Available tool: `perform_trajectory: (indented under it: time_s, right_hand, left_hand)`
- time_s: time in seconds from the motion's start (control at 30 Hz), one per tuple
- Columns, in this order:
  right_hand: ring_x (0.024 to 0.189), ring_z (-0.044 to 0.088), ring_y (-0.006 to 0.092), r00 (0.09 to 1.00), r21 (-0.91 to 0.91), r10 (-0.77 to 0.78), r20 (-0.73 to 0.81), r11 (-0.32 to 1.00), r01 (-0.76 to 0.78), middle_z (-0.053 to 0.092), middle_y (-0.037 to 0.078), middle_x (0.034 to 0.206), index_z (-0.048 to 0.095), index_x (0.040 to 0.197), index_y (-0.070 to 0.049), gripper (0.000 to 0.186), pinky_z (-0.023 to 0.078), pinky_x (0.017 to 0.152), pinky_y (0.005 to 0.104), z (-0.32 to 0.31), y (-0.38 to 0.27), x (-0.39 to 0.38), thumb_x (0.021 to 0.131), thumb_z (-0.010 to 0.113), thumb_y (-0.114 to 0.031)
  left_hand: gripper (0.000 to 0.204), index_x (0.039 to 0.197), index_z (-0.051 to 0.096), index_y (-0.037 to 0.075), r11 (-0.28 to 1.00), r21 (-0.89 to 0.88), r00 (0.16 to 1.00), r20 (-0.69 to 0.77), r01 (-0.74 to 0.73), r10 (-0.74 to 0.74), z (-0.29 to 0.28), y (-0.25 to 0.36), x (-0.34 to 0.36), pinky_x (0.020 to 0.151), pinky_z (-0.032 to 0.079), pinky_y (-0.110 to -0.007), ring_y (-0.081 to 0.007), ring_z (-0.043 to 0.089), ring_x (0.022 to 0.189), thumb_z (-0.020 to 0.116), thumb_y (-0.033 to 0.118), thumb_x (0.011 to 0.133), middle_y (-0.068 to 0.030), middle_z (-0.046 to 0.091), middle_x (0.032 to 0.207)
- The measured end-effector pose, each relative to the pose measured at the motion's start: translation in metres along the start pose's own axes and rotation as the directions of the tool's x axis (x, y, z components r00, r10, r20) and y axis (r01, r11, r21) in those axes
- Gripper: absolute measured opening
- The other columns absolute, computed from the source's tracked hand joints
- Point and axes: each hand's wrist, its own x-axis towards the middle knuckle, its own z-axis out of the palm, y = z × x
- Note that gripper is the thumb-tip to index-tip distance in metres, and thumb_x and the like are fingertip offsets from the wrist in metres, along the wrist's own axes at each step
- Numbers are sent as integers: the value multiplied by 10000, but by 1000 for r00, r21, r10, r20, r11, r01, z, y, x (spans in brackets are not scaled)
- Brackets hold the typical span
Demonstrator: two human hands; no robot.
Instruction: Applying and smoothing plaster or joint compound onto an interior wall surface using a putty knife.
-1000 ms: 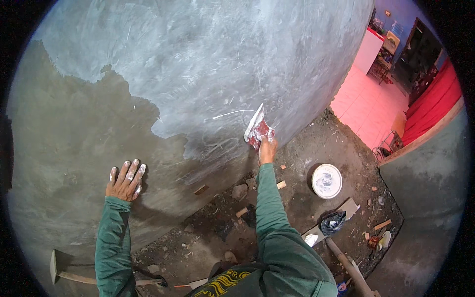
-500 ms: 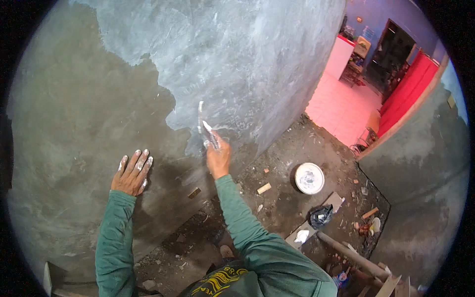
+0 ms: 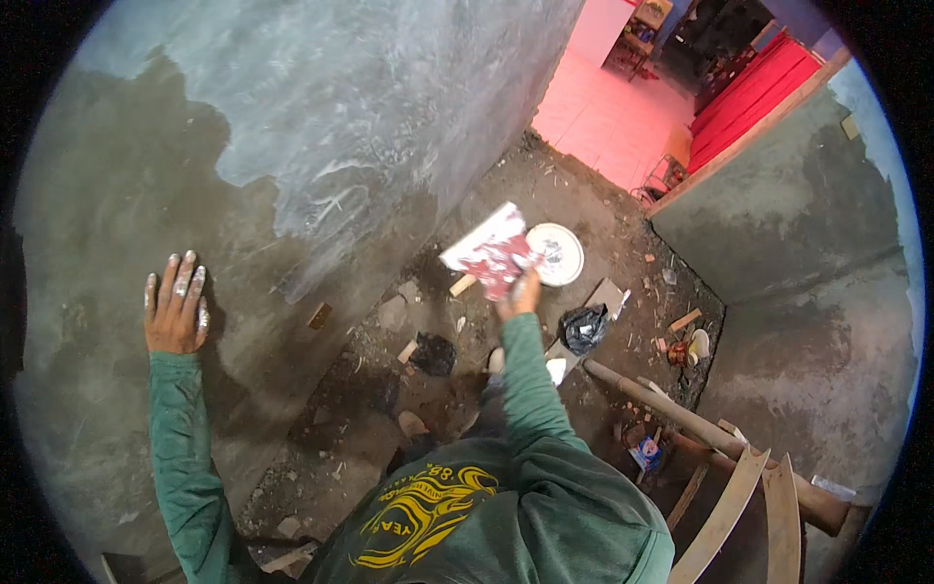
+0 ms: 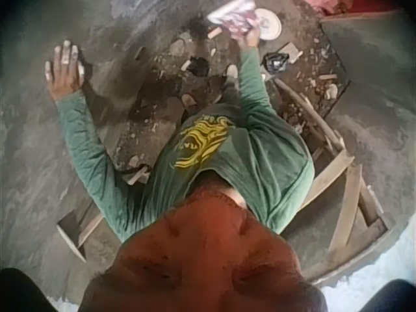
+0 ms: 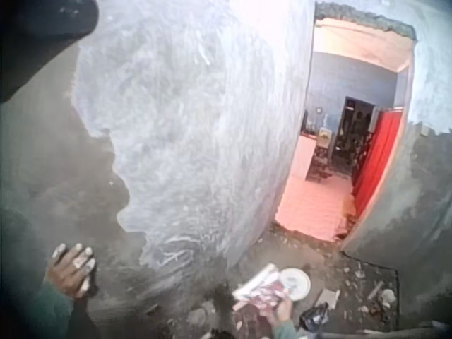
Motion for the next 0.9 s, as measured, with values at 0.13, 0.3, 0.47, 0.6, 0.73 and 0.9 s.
perform_trajectory:
  time_s: [0.13, 0.3, 0.47, 0.6, 0.73, 0.9]
  right_hand:
    - [950, 655, 281, 956, -71, -34, -291, 997, 14, 650, 111, 1094, 567, 1180, -57, 338, 563, 786, 471, -123, -48, 26, 886, 503, -212]
    - [939, 654, 307, 890, -73, -104, -444, 994, 80, 652, 116, 1099, 574, 1181, -62, 333, 561, 751, 520, -240, -88, 93, 862, 555, -156]
    - [1011, 618, 294, 797, -118, 59, -601, 980, -162, 631, 121, 1130, 565, 1163, -44, 253, 511, 892, 486, -334, -54, 180, 921, 508, -90]
    - [1016, 583, 273, 797, -210, 20, -604, 960, -184, 615, 73, 1125, 537, 1208, -80, 274, 467, 937, 493, -450, -70, 278, 937, 520, -122]
    - [817, 585, 205, 676, -158, 113, -728, 932, -326, 613, 64, 947, 581, 1079, -75, 175, 510, 795, 462, -466, 2, 323, 905, 574, -88]
    - [763, 568, 175, 807, -291, 68, -587, 912, -289, 605, 27, 890, 559, 1006, -69, 89, 503, 693, 343, -522, 4, 352, 918, 550, -56]
  left_hand:
    - [380, 1256, 597, 128, 993, 70, 996, -1, 94, -94, 4, 19, 3, 1119, 272, -475, -251, 420, 1349, 530, 168, 884, -54, 490, 1429]
    - [414, 1304, 561, 69, 821, -116, 825, -15, 559, -564, 36, 127, 3, 1122, 256, -474, -311, 400, 1352, 570, 146, 897, -158, 479, 1421]
    - [505, 1399, 454, 51, -236, -275, -20, 610, 932, -792, 93, 347, -182, 996, 418, -379, -263, 510, 1211, 547, 100, 905, -143, 502, 1395]
    - [542, 1433, 399, 70, -654, 305, -521, 838, 692, -160, 128, 541, -153, 892, 480, -416, -265, 532, 1158, 556, 55, 915, -146, 462, 1413]
    - [604, 1443, 381, 97, -223, 246, -268, 960, 943, -76, 146, 588, -186, 936, 463, -495, -291, 542, 1160, 620, 78, 888, -161, 476, 1395]
    - [685, 1436, 369, 86, -121, 215, -218, 976, 969, -16, 231, 640, -168, 883, 526, -404, -298, 625, 1078, 692, 127, 834, -188, 582, 1277]
